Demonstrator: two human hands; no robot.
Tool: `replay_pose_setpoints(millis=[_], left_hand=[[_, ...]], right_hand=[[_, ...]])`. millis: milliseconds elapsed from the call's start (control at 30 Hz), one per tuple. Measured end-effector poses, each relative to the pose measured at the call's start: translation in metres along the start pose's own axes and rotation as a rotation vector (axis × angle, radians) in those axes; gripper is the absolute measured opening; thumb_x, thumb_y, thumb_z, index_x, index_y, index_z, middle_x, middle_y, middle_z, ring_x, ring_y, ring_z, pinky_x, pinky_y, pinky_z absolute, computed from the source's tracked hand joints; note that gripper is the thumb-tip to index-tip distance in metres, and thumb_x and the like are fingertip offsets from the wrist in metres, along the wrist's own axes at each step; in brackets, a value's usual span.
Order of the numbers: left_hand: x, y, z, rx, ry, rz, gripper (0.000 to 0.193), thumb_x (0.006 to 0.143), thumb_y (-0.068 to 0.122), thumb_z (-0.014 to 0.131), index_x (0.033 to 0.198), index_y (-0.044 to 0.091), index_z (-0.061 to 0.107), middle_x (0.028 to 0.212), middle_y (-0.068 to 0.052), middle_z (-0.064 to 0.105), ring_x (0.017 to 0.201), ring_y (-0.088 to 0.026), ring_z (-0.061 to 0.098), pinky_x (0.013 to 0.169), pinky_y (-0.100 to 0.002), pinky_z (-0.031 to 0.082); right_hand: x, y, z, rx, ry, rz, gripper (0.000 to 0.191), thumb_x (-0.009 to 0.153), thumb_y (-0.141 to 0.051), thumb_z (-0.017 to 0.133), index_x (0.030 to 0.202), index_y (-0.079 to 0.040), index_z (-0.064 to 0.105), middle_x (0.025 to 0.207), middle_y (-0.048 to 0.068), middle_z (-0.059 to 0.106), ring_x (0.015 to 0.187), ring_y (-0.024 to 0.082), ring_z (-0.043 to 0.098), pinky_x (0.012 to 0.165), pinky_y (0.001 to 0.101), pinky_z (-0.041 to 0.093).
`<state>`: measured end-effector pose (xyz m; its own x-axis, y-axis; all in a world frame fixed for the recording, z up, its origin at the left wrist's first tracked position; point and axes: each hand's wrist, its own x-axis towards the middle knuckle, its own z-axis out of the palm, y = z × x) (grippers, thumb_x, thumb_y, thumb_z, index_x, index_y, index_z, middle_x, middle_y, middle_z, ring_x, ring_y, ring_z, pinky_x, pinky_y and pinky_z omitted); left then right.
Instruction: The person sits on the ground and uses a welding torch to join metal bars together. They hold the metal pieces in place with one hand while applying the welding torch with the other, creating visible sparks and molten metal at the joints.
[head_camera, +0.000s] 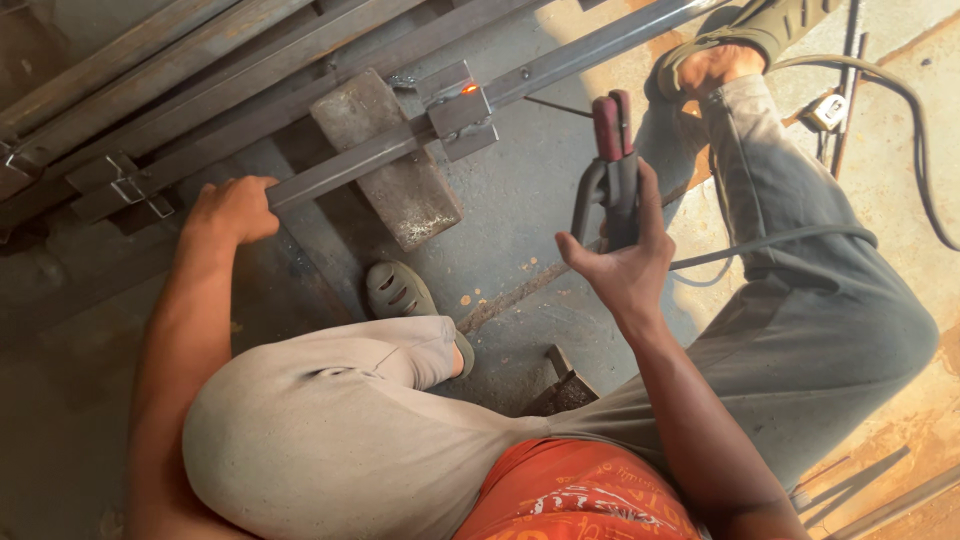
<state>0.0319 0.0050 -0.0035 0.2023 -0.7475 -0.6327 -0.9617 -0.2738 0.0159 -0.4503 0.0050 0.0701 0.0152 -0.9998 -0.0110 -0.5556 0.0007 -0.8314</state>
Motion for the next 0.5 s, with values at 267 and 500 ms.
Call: replay_pose_setpoints(millis=[267,500], left_hand=[[-0.009,-0.013,0.016,-0.116,0.057,0.024,0.062,0.076,0.008,0.064,0.138,0.018,0.065,0.119,-0.019,0.074,0.117,-0.038,0.066,0.108,-0.052,0.039],[-0.032,-0.019,0.038,-0.098,0.407,0.116,0.061,0.071,0.018,0.081,0.130,0.018,0.065,0.126,-0.009,0.069,0.125,-0.033,0.062,0.104,-0.055,0.039]], right_hand=[[0.001,-0.004,0.007,0.057,0.028,0.022,0.109,0.075,-0.033,0.092,0.164,-0.010,0.034,0.093,0.000,0.062,0.077,0.006,0.060,0.069,0.0246,0.052],[-0.004,0.009,-0.007,0.108,0.103,0.058,0.109,0.073,-0.022,0.092,0.165,-0.011,0.034,0.100,0.004,0.063,0.080,0.010,0.057,0.070,0.0259,0.051]])
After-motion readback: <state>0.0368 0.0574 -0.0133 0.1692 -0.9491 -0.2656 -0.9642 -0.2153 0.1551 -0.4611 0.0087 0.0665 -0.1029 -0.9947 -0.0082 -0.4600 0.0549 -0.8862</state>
